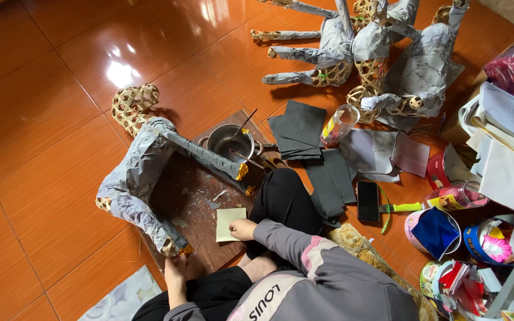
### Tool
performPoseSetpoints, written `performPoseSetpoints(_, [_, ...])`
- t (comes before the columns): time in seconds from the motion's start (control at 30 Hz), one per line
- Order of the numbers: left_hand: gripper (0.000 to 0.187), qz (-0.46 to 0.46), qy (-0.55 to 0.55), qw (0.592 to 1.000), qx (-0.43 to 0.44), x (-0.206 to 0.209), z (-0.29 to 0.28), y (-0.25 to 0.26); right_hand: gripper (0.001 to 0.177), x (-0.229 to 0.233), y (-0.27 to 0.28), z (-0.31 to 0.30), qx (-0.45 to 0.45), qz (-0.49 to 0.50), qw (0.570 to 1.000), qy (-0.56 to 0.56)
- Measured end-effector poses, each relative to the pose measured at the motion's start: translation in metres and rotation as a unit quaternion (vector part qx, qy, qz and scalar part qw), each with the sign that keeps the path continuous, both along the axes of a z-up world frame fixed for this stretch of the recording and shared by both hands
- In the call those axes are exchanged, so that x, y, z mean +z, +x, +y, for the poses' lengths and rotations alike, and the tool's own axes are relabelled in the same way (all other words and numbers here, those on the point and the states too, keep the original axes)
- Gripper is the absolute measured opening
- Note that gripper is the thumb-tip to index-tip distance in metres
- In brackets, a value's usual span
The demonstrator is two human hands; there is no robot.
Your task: Applying decorative material to a paper-mache giraffe sculpture using scissors and adhesive.
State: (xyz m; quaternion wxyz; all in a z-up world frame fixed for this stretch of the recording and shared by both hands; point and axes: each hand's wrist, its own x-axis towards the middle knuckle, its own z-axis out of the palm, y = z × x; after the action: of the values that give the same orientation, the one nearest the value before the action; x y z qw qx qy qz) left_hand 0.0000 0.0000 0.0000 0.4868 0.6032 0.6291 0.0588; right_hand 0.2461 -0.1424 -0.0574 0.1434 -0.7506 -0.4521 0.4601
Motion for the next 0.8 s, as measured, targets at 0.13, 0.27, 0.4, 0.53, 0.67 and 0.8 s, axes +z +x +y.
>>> performPoseSetpoints(0.13, [0.034, -0.013, 0.019, 1.000, -0.007, 0.000, -0.002, -0.001, 0.033, -0.006, 0.000, 0.000, -0.002, -0.009, 1.000, 0.005])
performPoseSetpoints(0.27, [0.037, -0.001, 0.013, 1.000, -0.015, 0.007, -0.002, -0.001, 0.033, -0.004, -0.001, 0.001, -0.007, -0.002, 1.000, -0.004])
performPoseSetpoints(0.4, [0.039, 0.005, 0.014, 1.000, -0.024, 0.008, -0.002, 0.000, 0.034, 0.003, 0.000, 0.001, -0.008, 0.003, 1.000, -0.017])
performPoseSetpoints(0.53, [0.039, 0.005, 0.020, 0.999, -0.030, 0.004, -0.001, -0.001, 0.033, -0.004, 0.001, 0.001, -0.008, -0.004, 1.000, -0.009])
performPoseSetpoints(0.67, [0.037, 0.019, 0.031, 0.999, -0.037, -0.006, 0.001, -0.003, 0.034, -0.006, -0.001, 0.001, -0.014, -0.004, 1.000, -0.002])
performPoseSetpoints(0.8, [0.039, 0.043, 0.034, 0.997, -0.046, -0.003, 0.001, -0.001, 0.033, -0.002, -0.001, 0.001, -0.019, 0.005, 1.000, -0.006])
